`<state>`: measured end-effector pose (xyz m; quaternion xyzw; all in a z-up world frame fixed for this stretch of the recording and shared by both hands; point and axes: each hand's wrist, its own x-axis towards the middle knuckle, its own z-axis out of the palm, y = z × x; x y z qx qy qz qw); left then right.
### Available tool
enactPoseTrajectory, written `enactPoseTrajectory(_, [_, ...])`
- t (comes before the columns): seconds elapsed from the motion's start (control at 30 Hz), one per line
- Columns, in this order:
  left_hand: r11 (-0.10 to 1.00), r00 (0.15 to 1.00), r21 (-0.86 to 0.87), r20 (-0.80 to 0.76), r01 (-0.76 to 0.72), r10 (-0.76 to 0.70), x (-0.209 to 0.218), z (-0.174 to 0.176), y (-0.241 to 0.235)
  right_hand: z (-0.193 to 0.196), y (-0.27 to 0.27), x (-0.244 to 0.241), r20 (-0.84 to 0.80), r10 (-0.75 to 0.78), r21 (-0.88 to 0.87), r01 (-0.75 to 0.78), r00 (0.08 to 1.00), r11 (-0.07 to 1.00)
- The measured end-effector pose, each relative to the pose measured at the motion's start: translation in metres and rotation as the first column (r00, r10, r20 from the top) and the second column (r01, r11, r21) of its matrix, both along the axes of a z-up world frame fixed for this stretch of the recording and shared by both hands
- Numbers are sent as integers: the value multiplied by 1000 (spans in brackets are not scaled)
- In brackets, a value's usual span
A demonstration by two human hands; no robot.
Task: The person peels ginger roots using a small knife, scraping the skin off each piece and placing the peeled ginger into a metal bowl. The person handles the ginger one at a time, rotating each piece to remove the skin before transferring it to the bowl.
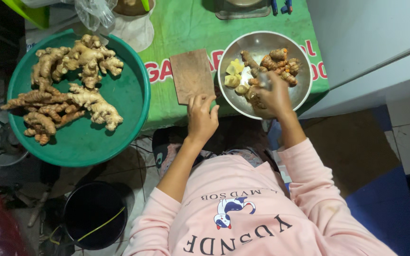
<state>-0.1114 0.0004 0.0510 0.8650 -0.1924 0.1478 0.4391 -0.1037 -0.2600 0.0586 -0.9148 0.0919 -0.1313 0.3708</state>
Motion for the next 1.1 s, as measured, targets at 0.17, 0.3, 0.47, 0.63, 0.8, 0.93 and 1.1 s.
enactPoseTrajectory(0.17, [1000, 1000, -20, 7, 22, -22, -1, 1, 0, 2, -47, -5, -2, -104, -122, 103, 995, 987])
enactPoseTrajectory(0.3, [999, 999, -23, 15, 46, -46, -2, 4, -7, -5, -37, -3, -92, -67, -174, 50, 993, 983])
enactPoseTrajectory(0.47, [998, 999, -24, 22, 50, -50, -3, 7, -5, -7, -21, 0, -43, 3, -221, -12, 999, 975])
enactPoseTrajectory(0.63, [993, 998, -99, -23, 62, -65, -4, 2, -1, 7, -11, 1, -130, -67, -84, 57, 989, 995])
enactPoseTrajectory(0.8, [935, 971, -343, -177, 90, -158, 8, -13, -2, 27, 24, -1, -21, 18, 199, -13, 1000, 980])
enactPoseTrajectory(0.93, [676, 822, -736, -390, -8, -415, 41, -37, -2, 25, 77, 11, 70, 195, 192, -205, 978, 960])
enactPoseTrajectory(1.1, [598, 779, -792, -452, -126, -435, 71, -90, 18, 12, 124, 23, 112, 271, 106, -282, 956, 954])
